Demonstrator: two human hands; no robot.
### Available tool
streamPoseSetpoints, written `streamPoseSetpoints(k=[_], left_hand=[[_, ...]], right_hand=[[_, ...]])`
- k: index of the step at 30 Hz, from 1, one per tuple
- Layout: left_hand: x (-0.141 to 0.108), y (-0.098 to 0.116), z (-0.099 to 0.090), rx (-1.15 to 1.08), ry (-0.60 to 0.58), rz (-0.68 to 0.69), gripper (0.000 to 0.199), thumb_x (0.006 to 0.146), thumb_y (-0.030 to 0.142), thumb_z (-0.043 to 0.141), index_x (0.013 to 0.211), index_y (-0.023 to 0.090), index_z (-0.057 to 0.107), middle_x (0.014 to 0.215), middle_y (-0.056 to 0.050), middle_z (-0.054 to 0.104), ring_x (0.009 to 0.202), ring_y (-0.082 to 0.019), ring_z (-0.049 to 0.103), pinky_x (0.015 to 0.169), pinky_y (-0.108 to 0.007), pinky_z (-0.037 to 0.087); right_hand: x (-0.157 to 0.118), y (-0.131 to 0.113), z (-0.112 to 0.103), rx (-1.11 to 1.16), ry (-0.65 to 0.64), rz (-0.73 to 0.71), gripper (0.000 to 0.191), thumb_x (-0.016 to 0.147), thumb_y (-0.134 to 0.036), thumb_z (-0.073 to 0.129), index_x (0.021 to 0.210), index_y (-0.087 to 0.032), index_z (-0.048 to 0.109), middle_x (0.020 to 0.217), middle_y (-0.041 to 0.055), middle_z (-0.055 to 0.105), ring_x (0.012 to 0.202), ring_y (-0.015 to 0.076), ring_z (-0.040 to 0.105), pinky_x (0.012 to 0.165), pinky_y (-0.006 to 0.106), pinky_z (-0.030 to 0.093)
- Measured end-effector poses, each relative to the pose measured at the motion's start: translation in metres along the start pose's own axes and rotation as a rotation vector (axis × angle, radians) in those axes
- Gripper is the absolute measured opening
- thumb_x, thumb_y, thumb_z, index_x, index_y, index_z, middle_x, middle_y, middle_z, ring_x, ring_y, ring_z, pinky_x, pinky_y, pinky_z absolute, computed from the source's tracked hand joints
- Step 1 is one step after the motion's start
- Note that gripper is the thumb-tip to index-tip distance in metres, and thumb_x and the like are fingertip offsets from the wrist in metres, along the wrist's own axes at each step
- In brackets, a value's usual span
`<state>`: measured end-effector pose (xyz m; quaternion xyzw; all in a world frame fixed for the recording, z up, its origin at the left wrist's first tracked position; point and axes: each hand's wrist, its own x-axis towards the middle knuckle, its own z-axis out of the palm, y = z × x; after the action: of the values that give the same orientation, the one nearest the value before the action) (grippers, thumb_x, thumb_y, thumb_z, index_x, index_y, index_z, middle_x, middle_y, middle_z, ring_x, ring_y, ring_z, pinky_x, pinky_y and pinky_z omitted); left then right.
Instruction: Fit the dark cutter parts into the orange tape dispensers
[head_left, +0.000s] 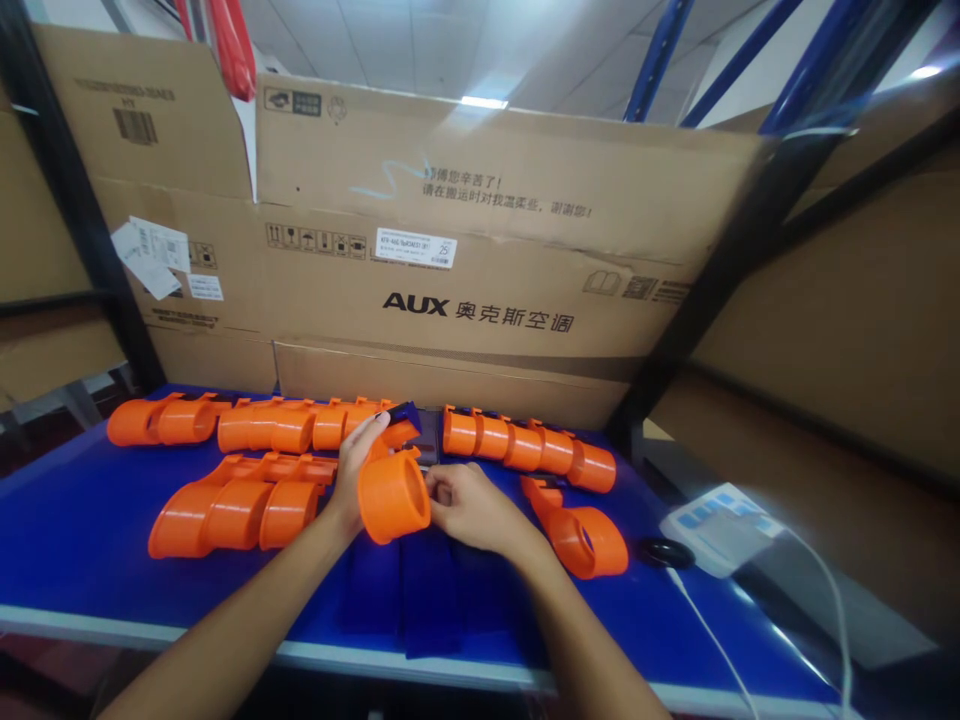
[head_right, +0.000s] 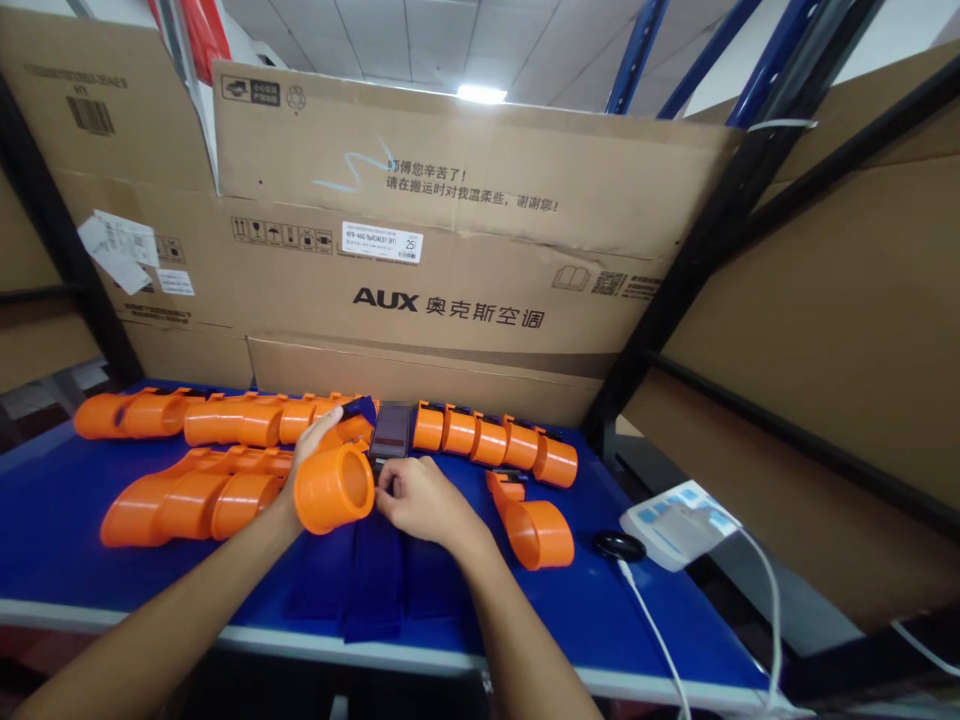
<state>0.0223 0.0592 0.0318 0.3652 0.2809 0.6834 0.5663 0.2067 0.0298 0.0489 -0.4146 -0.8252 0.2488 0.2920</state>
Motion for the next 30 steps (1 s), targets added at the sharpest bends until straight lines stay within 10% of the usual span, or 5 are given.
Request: streamPoseSetpoints(k=[9, 30], left_hand=[[-0.007, -0.002, 0.011, 0.017, -0.077, -0.100, 0.045, 0.068, 0.043, 0.085, 0.099, 0.019, 0.064, 0.075, 0.004, 0.063, 0.046, -0.008, 0.054, 0.044, -0.020, 0.041], [-0.009, -0.014, 0.008, 0.226, -0.274, -0.084, 0.047, 0.074, 0.043, 0.084, 0.108, 0.019, 0.063, 0.067, 0.006, 0.057, 0.041, -0.004, 0.044, 0.040, -0.018, 0.032]], right_hand=[[0.008, 0.008, -0.008, 0.213, 0.433, -0.022, 0.031, 0.093, -0.042, 0.061, 0.113, -0.019, 0.066, 0.075, 0.0022, 0.066, 0.060, 0.0153, 0.056, 0.055, 0.025, 0.042], [0.005, 0.016, 0.006, -0.198, 0.487, -0.254, 0.030, 0.092, -0.026, 0.059, 0.120, -0.016, 0.067, 0.082, 0.0070, 0.071, 0.066, 0.0187, 0.064, 0.063, 0.030, 0.053]])
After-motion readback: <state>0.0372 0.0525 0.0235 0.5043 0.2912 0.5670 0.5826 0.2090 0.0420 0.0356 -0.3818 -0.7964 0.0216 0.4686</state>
